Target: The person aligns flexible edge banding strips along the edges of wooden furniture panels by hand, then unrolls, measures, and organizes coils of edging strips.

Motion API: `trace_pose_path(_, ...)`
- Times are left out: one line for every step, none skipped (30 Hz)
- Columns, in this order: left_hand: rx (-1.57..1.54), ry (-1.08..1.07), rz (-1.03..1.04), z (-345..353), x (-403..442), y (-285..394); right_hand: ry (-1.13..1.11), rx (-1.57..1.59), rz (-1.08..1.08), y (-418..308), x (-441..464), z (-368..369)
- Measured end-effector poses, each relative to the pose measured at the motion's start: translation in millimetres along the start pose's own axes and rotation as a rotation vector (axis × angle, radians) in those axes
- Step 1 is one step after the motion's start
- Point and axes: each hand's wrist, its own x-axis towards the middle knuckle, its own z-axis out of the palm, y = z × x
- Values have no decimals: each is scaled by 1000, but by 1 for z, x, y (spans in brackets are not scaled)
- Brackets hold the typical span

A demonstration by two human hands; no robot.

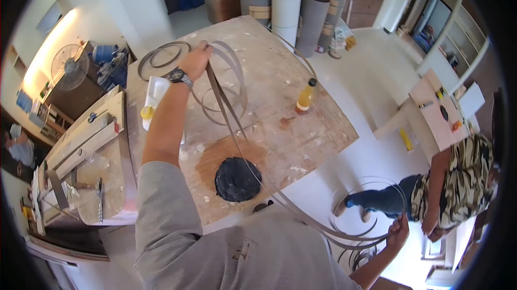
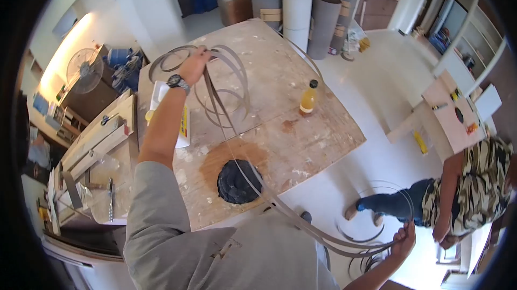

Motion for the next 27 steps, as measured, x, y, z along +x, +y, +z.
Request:
trace_pose_path(13, -20, -18, 4, -3, -2, -57, 18, -16, -6, 1, 5)
trace_pose_path(26, -42, -37, 6, -5, -3, 1, 19, -35, -12, 5, 6)
trace_pose_path(79, -22, -49, 6, -6, -3, -45, 27, -42, -18, 5, 11)
trace_pose_path(132, -5, -63, 5, -6, -4, -91, 36, -46, -24, 6, 17)
trace_pose_path(186, 10, -76, 4, -10, -11, -130, 52, -51, -28, 8, 28)
trace_pose_path(288, -1, -128, 7, -19, -24, -163, 68, -54, -32, 7, 37)
trace_pose_path(380, -13, -172, 13, -26, -33, -264, 78, -37, -34, 8, 45)
trace_pose_path(458, -22, -204, 22, -30, -33, -301, 98, -3, -34, 8, 60)
trace_pose_path(411, -168, -313, 20, -33, -32, -325, 121, 17, -32, 10, 73)
trace_pose_path(390, -176, -260, 8, -42, -21, -341, 149, 31, -29, 10, 82)
trace_pose_path(337, -168, -266, 0, -52, -8, -354, 147, 31, -22, 13, 90)
trace_pose_path(308, -151, -226, -6, -65, 3, -371, 150, 34, -14, 13, 105)
trace_pose_path(281, -137, -187, -12, -79, 18, -319, 130, 44, -8, 10, 121)
trace_pose_path(164, -181, -219, -21, -92, 40, -269, 111, 58, -2, 5, 139)
trace_pose_path(49, -227, -253, -27, -108, 59, -266, 75, 62, 3, 7, 145)
trace_pose_path(-56, -213, -248, -25, -129, 74, -263, 38, 68, 7, 9, 151)
trace_pose_path(-164, -204, -244, -23, -150, 90, -261, 35, 79, 9, 5, 163)
trace_pose_path(-282, -201, -278, -22, -170, 109, -257, 16, 97, 11, 8, 166)
trace_pose_path(-404, -205, -310, -20, -189, 131, -272, 32, 109, 11, 8, 171)
trace_pose_path(-520, -292, -324, -26, -201, 158, -290, 49, 120, 10, 9, 176)
trace_pose_path(-669, -335, -362, -25, -218, 185, -298, 57, 128, 8, 11, 179)
trace_pose_path(-814, -376, -410, -24, -236, 212, -310, 65, 141, 6, 13, 181)
trace_pose_path(-994, -371, -488, -14, -257, 235, -325, 70, 158, 4, 16, 184)
trace_pose_path(-1086, -488, -538, -12, -269, 257, -334, 94, 161, 4, 19, 186)
trace_pose_path(-1174, -601, -591, -9, -274, 276, -347, 117, 165, 4, 22, 188)
trace_pose_path(-1193, -617, -598, -5, -274, 291, -362, 140, 172, 6, 27, 190)
trace_pose_path(-1211, -634, -609, -3, -276, 305, -368, 140, 196, 7, 32, 189)
